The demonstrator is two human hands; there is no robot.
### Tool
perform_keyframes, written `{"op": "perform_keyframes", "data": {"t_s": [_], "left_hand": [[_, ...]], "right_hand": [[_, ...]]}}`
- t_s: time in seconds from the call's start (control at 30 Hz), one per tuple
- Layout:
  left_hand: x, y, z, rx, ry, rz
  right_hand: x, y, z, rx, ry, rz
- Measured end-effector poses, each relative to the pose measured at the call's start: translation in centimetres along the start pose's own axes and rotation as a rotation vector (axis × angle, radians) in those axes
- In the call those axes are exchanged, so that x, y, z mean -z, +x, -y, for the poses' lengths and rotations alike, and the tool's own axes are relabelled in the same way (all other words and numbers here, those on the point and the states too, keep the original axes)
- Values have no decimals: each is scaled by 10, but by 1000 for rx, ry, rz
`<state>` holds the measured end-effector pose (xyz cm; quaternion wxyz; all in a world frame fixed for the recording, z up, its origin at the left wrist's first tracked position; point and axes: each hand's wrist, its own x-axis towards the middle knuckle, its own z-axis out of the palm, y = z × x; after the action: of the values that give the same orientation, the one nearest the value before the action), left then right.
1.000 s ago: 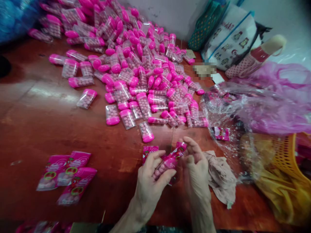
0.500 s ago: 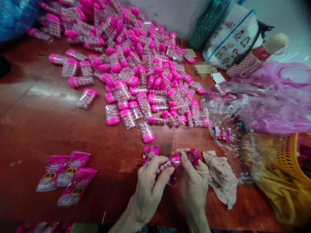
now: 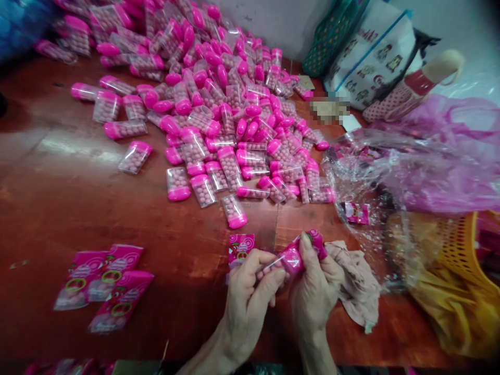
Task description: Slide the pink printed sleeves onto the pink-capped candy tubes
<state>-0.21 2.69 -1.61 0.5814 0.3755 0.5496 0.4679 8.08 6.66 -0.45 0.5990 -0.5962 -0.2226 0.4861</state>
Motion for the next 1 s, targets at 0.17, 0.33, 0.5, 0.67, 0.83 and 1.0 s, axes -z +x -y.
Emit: {"op": "perform_keyframes", "data": {"t_s": [0.17, 0.33, 0.5, 0.67, 0.83, 1.0], "left_hand": [[0, 1, 3, 48, -132, -45], [3, 13, 1, 205, -497, -100], [11, 23, -6, 327, -588, 25], [19, 25, -5, 316, -527, 101], [14, 22, 4, 287, -492, 49], [8, 20, 8, 241, -425, 16]], "right_hand": [[1, 9, 2, -120, -38, 132], [7, 17, -4, -259, 14, 314], [3, 5, -9, -80, -153, 194], [-1, -4, -13, 152, -364, 93], [-2, 0, -14, 98, -334, 114], [-3, 7, -12, -90, -154, 147]]}}
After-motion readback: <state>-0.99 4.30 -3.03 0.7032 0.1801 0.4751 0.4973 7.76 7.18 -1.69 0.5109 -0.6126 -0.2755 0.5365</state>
